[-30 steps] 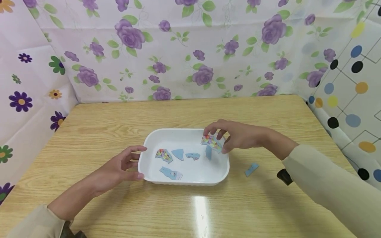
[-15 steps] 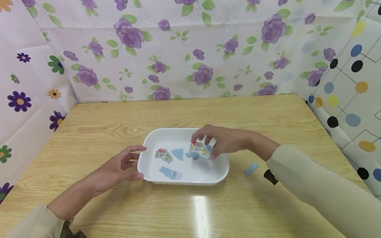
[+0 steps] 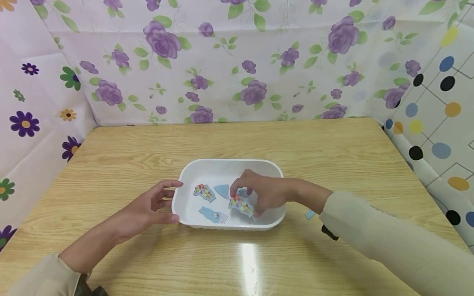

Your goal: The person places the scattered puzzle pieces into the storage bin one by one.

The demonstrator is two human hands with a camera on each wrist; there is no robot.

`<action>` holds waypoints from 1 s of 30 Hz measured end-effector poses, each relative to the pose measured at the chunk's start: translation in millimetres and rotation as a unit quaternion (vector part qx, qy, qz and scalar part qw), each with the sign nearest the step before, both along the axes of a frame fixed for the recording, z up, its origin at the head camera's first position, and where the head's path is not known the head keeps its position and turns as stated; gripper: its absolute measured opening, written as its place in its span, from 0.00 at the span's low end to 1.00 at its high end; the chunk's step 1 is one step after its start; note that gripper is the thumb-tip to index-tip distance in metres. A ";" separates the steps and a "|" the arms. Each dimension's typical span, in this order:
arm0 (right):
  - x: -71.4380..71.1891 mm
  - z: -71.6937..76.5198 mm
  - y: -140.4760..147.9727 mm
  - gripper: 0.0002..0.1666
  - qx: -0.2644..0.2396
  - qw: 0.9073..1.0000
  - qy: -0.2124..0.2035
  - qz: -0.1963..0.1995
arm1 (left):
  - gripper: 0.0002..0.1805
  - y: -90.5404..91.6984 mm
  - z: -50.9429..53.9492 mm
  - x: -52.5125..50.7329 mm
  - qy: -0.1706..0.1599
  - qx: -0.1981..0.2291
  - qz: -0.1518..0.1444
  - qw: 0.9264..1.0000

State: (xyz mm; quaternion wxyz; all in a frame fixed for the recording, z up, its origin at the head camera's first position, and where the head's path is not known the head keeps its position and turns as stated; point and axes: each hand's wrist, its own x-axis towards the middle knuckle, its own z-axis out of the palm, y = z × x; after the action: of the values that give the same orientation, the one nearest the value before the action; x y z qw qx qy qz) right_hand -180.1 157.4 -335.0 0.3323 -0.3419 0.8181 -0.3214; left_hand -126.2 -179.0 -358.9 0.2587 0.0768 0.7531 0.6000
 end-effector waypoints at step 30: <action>-2.8 12.1 14.8 0.30 -0.005 0.997 0.050 -0.057 | 0.45 0.1 -0.4 -0.2 0.002 -0.006 0.004 1.000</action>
State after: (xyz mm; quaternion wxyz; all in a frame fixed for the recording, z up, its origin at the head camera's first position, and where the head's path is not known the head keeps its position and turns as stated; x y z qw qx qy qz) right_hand -182.9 172.3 -323.0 0.2699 -0.3120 0.8503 -0.3268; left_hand -126.3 -178.9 -359.3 0.2555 0.0729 0.7575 0.5963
